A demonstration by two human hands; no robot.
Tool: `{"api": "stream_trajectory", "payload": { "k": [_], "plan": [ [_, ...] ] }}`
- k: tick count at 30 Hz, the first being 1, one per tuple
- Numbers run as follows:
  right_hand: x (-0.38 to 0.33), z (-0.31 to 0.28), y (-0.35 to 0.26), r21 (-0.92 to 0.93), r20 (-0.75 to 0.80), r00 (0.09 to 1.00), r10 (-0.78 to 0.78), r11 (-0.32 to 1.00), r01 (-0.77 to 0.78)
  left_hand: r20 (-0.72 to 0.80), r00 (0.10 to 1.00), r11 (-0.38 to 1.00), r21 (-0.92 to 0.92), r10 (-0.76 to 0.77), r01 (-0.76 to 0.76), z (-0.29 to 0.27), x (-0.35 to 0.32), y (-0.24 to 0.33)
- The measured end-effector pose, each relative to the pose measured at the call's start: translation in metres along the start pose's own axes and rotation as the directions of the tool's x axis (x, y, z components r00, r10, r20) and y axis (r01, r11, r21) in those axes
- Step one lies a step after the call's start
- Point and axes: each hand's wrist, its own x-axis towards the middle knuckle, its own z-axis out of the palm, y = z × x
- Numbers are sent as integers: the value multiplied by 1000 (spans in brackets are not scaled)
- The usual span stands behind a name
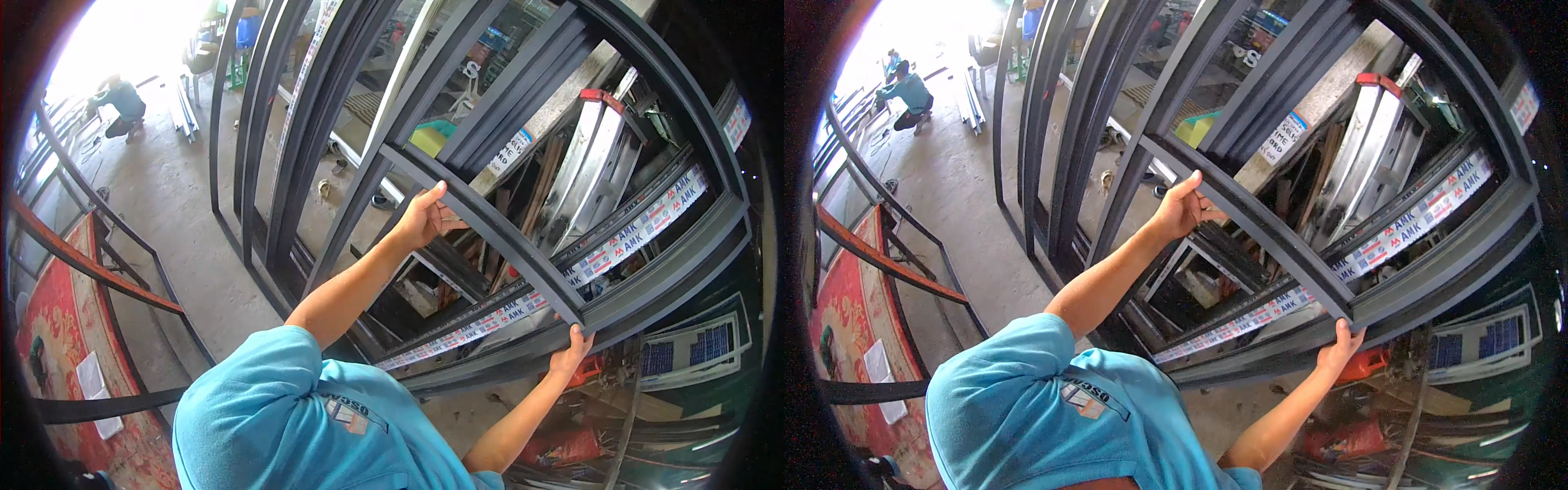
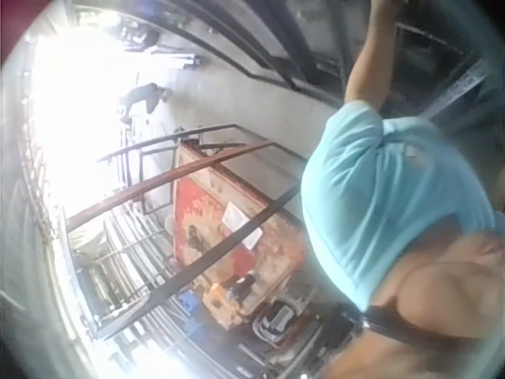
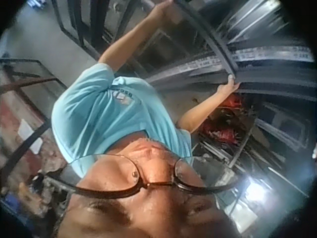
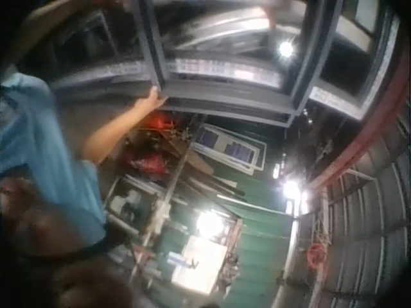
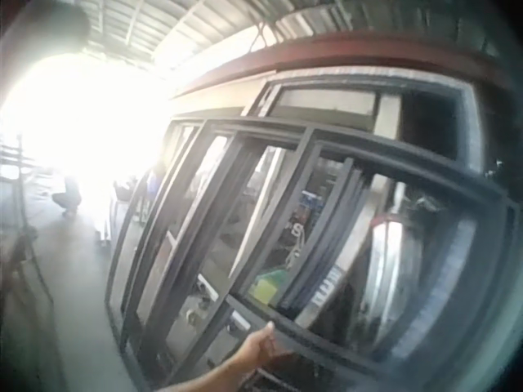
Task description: The person uses a miter saw to cut a metal frame profile and then fits the cut piece into a larger window frame structure. They repeatedly adjust and align the frame components to ensure a proper fit within the assembly.
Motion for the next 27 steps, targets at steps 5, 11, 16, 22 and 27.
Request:
{"api": "stream_trajectory", "payload": {
  "k": [5,11,16,22,27],
  "plan": [
    [-19,-1,15,-5,-1,1000,3,1000,-3,-41,999,1000,15,-7,8,-8,-1,-3],
    [-28,-14,38,241,-12,999,53,969,-49,-269,961,990,136,59,-23,-15,0,-10],
    [-7,-7,39,176,22,998,55,983,-58,-114,992,998,49,48,-43,-16,-3,-1],
    [-10,1,18,159,68,992,103,981,-113,-49,994,996,15,93,-92,-14,3,-8],
    [-9,-1,16,161,133,982,132,975,-152,-79,991,994,-7,110,-111,-10,1,-11]
  ]
}}
